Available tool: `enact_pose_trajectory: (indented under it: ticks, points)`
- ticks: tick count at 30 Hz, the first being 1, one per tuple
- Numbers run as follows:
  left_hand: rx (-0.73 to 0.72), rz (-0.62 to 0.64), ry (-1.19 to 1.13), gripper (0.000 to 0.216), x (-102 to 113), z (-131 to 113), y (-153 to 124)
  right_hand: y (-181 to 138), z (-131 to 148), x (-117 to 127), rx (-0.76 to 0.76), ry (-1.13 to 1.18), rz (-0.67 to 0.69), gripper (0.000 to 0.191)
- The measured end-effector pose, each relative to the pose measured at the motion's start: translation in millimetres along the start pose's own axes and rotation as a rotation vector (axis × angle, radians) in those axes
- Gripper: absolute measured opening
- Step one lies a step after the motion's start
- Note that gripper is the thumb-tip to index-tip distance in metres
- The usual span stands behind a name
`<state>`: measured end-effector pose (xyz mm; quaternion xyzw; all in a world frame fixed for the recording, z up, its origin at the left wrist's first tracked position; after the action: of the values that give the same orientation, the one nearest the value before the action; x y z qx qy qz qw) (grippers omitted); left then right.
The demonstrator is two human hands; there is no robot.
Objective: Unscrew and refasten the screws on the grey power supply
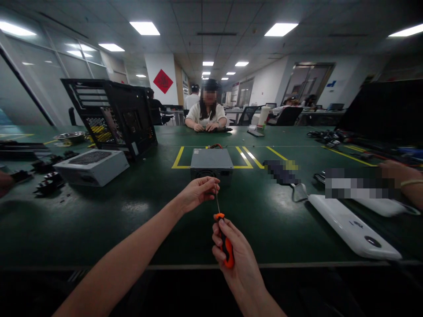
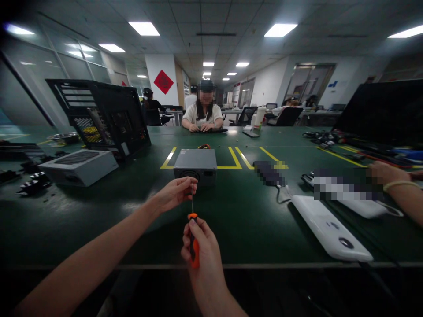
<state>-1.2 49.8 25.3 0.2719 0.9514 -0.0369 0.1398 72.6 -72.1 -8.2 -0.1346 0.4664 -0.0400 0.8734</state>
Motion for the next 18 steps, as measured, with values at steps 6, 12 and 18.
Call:
enact_pose_trajectory:
  ticks: [6, 12, 18]
  points:
    - [0.019, -0.034, -0.010, 0.022, 2, 4, 2, 1, 2, 2, 0.008, 0.025, -0.005, 0.031]
    - [-0.016, -0.026, 0.048, 0.025, -3, 2, 4, 1, 4, 6, 0.000, 0.059, -0.044, 0.031]
    - [0.006, -0.052, 0.059, 0.022, -2, 10, 11, 4, 6, 8, -0.036, 0.125, -0.079, 0.030]
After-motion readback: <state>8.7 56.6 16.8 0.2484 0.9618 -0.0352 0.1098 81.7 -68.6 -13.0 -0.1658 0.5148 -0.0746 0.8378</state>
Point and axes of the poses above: each hand's wrist, its own y-axis towards the middle knuckle, its own x-axis out of the back of the hand, z = x × y, the point moved 6 cm from there along y, towards the middle knuckle, and after that the axes turned 7 degrees about y, right-handed, at the moved point
